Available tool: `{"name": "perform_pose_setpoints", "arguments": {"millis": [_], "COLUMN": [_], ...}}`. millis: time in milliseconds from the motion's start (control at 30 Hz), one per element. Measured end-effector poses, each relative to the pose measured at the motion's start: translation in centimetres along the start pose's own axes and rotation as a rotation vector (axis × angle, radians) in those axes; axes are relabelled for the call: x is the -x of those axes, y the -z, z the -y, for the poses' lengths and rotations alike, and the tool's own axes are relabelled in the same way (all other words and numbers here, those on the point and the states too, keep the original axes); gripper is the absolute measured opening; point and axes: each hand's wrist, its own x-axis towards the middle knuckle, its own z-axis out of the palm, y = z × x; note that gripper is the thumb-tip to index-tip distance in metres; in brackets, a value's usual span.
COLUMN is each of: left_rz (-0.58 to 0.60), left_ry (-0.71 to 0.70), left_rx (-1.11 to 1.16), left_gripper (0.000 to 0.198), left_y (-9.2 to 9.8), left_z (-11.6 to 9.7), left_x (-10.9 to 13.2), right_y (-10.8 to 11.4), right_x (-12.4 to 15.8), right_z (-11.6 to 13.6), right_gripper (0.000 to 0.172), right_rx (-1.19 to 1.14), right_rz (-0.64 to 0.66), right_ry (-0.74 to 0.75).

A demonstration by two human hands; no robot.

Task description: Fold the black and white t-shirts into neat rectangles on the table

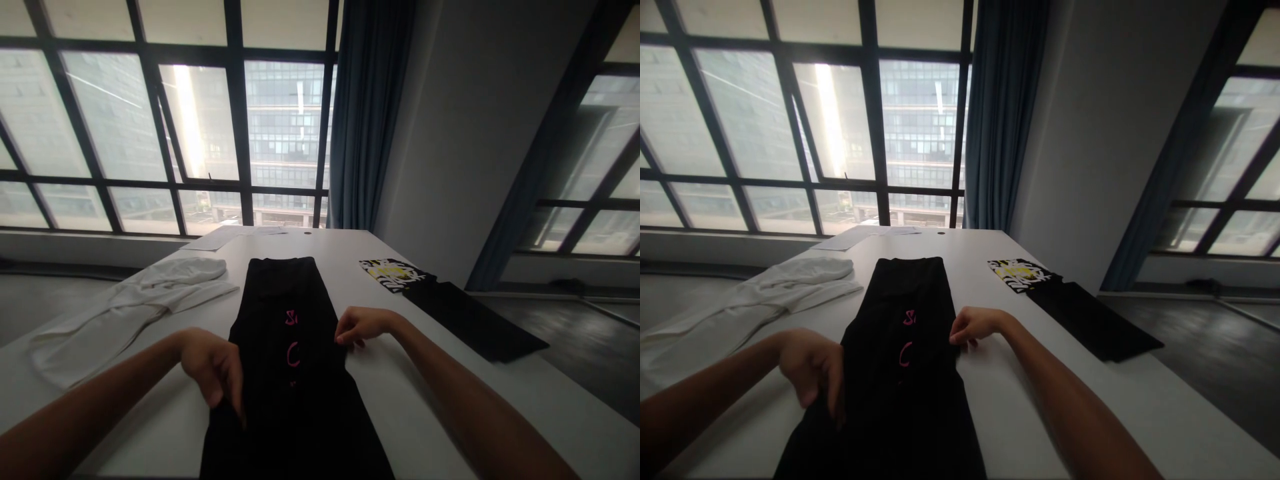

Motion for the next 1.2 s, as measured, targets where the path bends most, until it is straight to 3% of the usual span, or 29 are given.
{"name": "perform_pose_setpoints", "arguments": {"millis": [67,133,200,233,300,400,500,600,700,833,1033,1100,1200], "left_rz": [-0.182,-0.618,-1.124,-1.309,-1.486,-1.518,-1.531,-1.537,-1.538,-1.572,-1.717,-1.723,-1.66], "left_ry": [0.014,0.101,0.342,0.471,0.622,0.661,0.657,0.643,0.621,0.576,0.545,0.59,0.675], "left_rx": [0.027,-0.068,-0.294,-0.403,-0.509,-0.499,-0.511,-0.535,-0.559,-0.621,-0.732,-0.711,-0.663], "left_gripper": [0.074,0.079,0.074,0.071,0.072,0.081,0.077,0.058,0.03,0.025,0.043,0.05,0.065], "left_y": [2.9,6.9,11.3,13.4,17.2,21.5,24.8,27.7,30.0,32.7,37.1,37.7,36.9], "left_z": [0.7,1.5,2.4,2.8,3.6,4.7,5.8,6.8,7.7,7.5,5.2,5.1,5.9], "left_x": [0.8,1.3,1.3,1.3,1.0,0.5,-0.1,-0.6,-0.8,-1.3,-3.5,-4.2,-5.1], "right_y": [0.8,1.9,3.4,4.2,5.8,7.8,9.3,10.6,12.1,14.5,16.9,16.7,15.2], "right_x": [-0.7,-2.4,-4.8,-6.1,-8.8,-12.8,-16.7,-20.1,-22.6,-24.0,-24.4,-24.5,-24.3], "right_z": [0.0,-0.3,-0.5,-0.6,-0.7,-0.7,-1.2,-2.1,-2.9,-3.6,-3.6,-3.5,-3.5], "right_gripper": [0.034,0.04,0.041,0.04,0.038,0.046,0.056,0.059,0.045,0.031,0.037,0.046,0.059], "right_rx": [-0.042,-0.026,0.021,0.044,0.062,0.055,0.135,0.204,0.178,0.158,0.225,0.208,0.223], "right_rz": [-0.067,-0.238,-0.399,-0.462,-0.555,-0.632,-0.728,-0.808,-0.788,-0.803,-1.152,-1.1,-0.898], "right_ry": [0.01,-0.012,-0.065,-0.096,-0.15,-0.201,-0.193,-0.246,-0.318,-0.348,-0.332,-0.4,-0.463]}}
